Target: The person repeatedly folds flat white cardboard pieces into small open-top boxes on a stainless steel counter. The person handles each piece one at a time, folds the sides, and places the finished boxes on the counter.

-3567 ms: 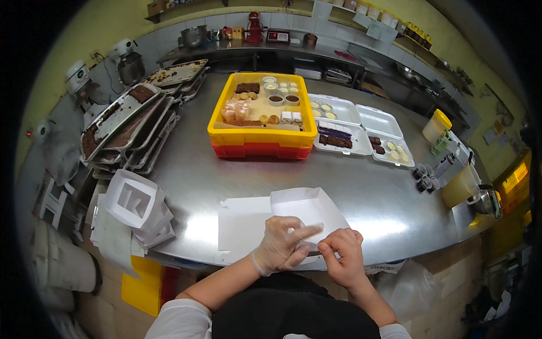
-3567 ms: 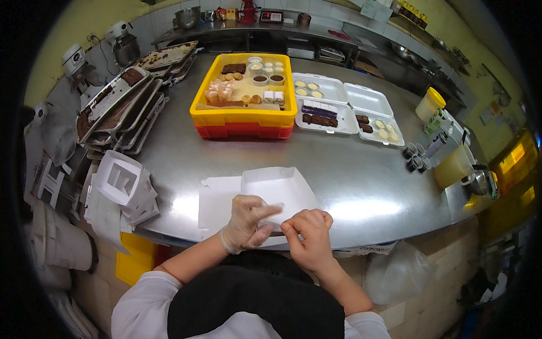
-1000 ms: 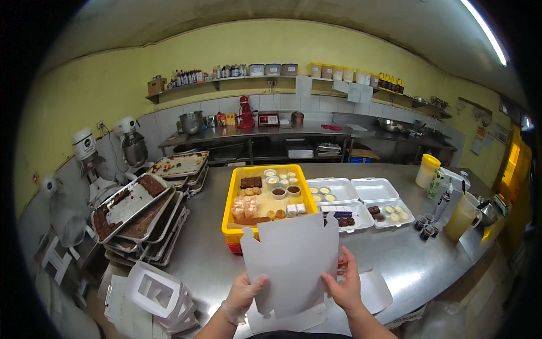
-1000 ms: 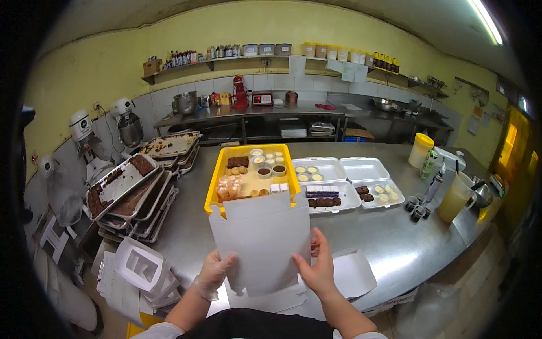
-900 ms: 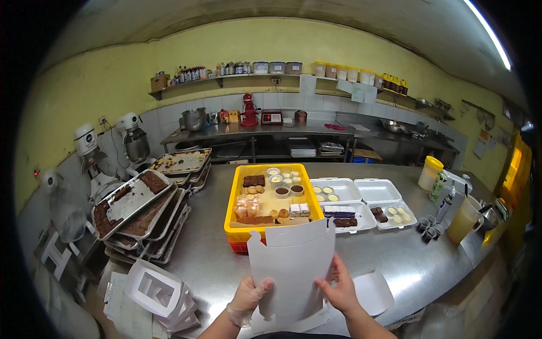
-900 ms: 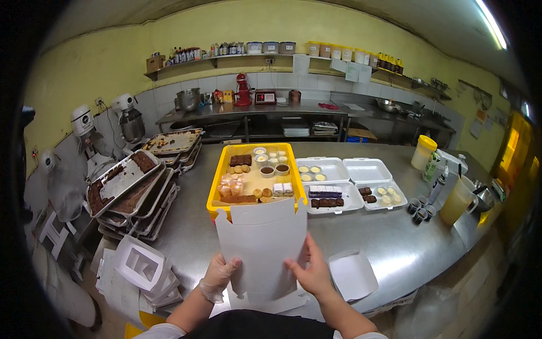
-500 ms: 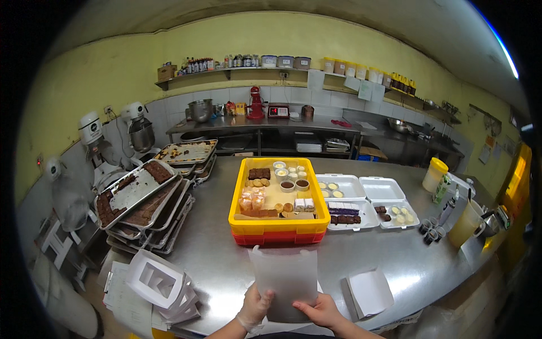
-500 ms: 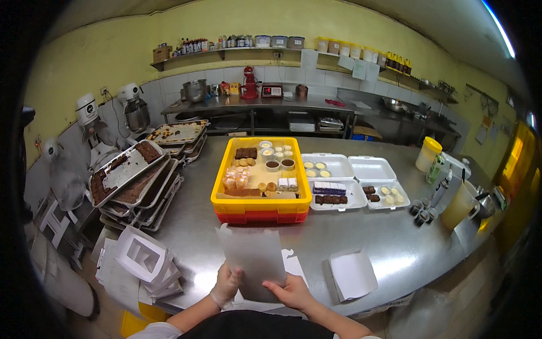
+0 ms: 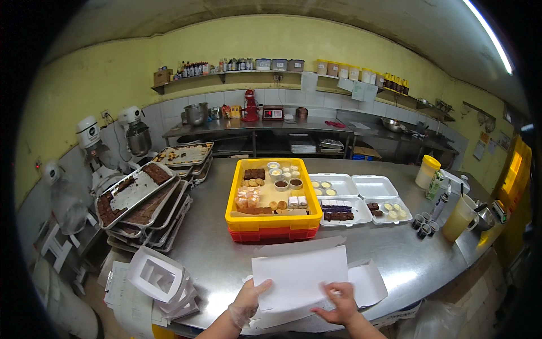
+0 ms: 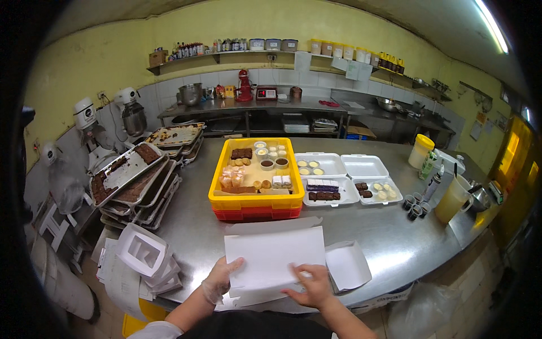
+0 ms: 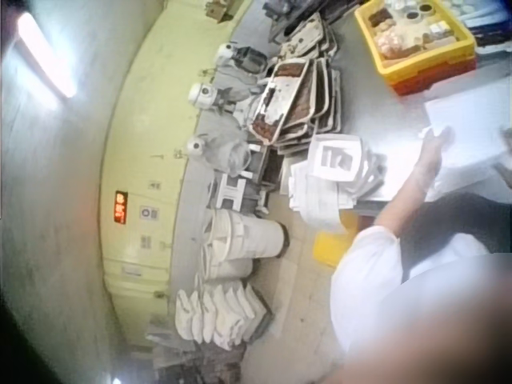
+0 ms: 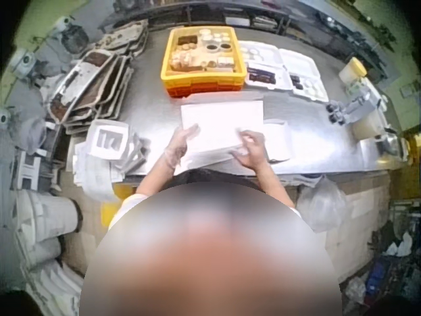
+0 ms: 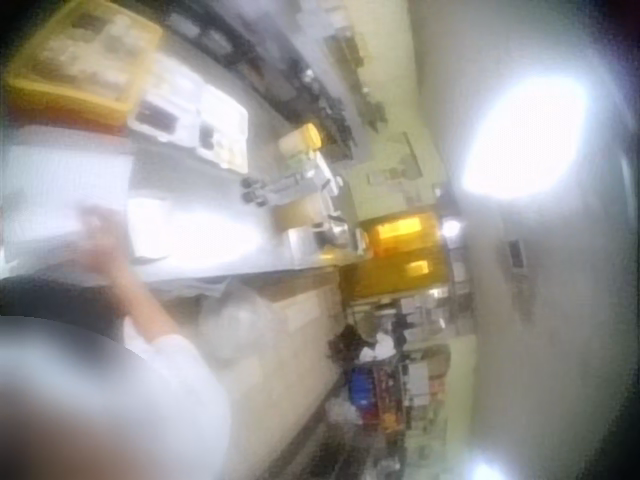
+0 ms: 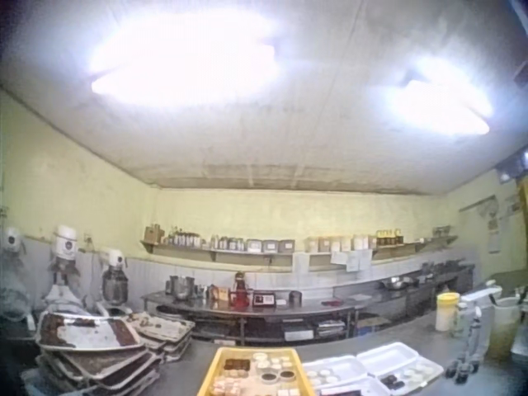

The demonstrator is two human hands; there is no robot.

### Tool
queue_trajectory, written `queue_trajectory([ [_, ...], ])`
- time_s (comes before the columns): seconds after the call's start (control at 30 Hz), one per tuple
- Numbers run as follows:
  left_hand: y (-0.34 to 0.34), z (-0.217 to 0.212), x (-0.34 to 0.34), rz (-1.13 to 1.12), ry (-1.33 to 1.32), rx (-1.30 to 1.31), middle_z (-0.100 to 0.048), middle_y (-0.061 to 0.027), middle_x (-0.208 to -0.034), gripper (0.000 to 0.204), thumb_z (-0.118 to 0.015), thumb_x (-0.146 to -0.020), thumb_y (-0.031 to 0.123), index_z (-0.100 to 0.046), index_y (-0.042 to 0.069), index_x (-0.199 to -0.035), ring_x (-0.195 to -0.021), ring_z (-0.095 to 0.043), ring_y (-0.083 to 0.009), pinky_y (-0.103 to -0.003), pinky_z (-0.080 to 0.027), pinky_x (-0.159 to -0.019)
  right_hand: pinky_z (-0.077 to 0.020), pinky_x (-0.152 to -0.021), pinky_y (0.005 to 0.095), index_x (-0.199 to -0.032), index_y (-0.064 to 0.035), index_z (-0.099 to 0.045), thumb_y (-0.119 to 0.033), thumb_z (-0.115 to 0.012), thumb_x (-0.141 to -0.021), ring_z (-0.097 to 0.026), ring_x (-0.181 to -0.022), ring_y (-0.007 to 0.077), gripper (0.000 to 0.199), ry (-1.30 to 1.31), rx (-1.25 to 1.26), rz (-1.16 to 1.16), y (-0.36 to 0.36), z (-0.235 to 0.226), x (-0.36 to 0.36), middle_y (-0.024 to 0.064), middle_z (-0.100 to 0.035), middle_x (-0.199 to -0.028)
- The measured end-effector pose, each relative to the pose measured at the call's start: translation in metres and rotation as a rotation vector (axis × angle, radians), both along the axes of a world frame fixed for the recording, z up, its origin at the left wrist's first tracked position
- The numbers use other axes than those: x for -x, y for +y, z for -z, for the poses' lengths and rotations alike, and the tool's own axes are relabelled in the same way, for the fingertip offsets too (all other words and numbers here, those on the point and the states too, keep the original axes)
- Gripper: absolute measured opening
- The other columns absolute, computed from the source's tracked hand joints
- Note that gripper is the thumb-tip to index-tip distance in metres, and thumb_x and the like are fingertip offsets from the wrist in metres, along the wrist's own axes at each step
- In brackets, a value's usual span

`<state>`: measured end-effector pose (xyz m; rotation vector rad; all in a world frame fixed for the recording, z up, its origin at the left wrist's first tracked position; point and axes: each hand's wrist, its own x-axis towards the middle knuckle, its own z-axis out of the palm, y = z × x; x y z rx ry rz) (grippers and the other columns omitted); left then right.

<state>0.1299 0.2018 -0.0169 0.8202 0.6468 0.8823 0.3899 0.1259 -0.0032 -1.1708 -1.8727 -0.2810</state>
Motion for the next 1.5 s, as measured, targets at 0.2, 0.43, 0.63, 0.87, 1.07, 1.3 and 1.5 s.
queue_trajectory([
  [0.2, -0.013, 0.013, -0.001, -0.241, 0.274, -0.201, -0.059, -0.0067, -0.107, 0.032, -0.058, -0.094, 0.021, -0.054, 0.001, -0.119, -0.094, -0.057, -0.0161, -0.031, -0.046, -0.083, -0.0448, -0.087, 0.0325, -0.126, 0.0014, -0.050, -0.010, -0.070, -0.082, -0.055, -0.102, 0.0167, 0.049, 1.034, 0.636, -0.268, 0.002, 0.023, -0.037, 0.0074, -0.060, -0.112],
  [0.43, -0.041, 0.016, -0.035, -0.617, 0.542, -0.648, -0.054, -0.0108, -0.107, 0.032, -0.051, -0.095, 0.016, -0.040, 0.003, -0.122, -0.099, -0.054, -0.0197, -0.032, -0.044, -0.088, -0.0465, -0.081, 0.0328, -0.114, -0.0020, -0.060, -0.006, -0.058, -0.091, -0.061, -0.092, 0.0196, 0.023, 0.812, 0.649, -0.327, -0.010, 0.032, -0.019, 0.0073, -0.064, -0.097],
  [0.63, -0.063, 0.011, -0.074, -0.266, 0.208, -0.793, -0.022, -0.0190, -0.145, 0.076, -0.053, -0.095, 0.034, -0.005, 0.004, -0.146, -0.134, -0.029, -0.0286, -0.041, -0.024, -0.110, -0.0458, -0.084, 0.0348, -0.127, 0.0010, -0.041, -0.008, -0.064, -0.086, -0.061, -0.096, 0.0294, 0.047, 0.530, -0.034, -0.060, -0.009, 0.016, -0.016, 0.0191, -0.058, -0.110],
  [0.87, -0.053, 0.003, -0.127, -0.288, 0.475, -1.757, 0.003, -0.0155, -0.157, 0.072, -0.044, -0.093, 0.052, -0.021, 0.014, -0.149, -0.144, 0.010, -0.0323, -0.045, 0.008, -0.114, -0.0437, -0.092, 0.0344, -0.135, -0.0027, -0.037, -0.011, -0.062, -0.088, -0.053, -0.112, 0.0237, 0.054, 1.113, 0.440, -0.044, 0.002, 0.003, -0.128, 0.0178, -0.055, -0.121],
  [1.07, -0.069, -0.005, -0.209, -0.336, 0.773, -2.004, -0.052, 0.0090, -0.130, 0.043, -0.064, -0.081, 0.044, -0.058, 0.031, -0.121, -0.125, -0.034, -0.0214, -0.046, -0.010, -0.107, -0.0456, -0.090, 0.0365, -0.138, -0.0050, -0.040, -0.023, -0.060, -0.089, -0.059, -0.108, 0.0289, 0.055, 0.601, 0.913, 0.038, -0.011, -0.009, -0.194, 0.0222, -0.058, -0.121],
  [1.3, -0.062, 0.009, -0.291, -0.773, 1.014, -1.909, -0.046, 0.0046, -0.137, 0.049, -0.056, -0.083, 0.061, -0.057, 0.032, -0.123, -0.141, -0.019, -0.0264, -0.054, 0.014, -0.110, -0.0476, -0.086, 0.0432, -0.136, -0.0125, -0.044, -0.023, -0.059, -0.087, -0.062, -0.096, 0.0379, 0.052, 0.289, 0.751, 0.222, -0.011, -0.052, -0.285, 0.0197, -0.063, -0.111],
  [1.5, -0.072, 0.019, -0.298, -0.520, 1.294, -2.019, -0.060, 0.0052, -0.118, 0.040, -0.058, -0.085, 0.052, -0.059, 0.030, -0.118, -0.134, -0.037, -0.0207, -0.055, 0.016, -0.110, -0.0454, -0.089, 0.0439, -0.132, -0.0086, -0.047, -0.020, -0.061, -0.086, -0.056, -0.108, 0.0370, 0.050, 0.271, 0.566, 0.118, 0.005, -0.031, -0.306, 0.0188, -0.057, -0.119],
])
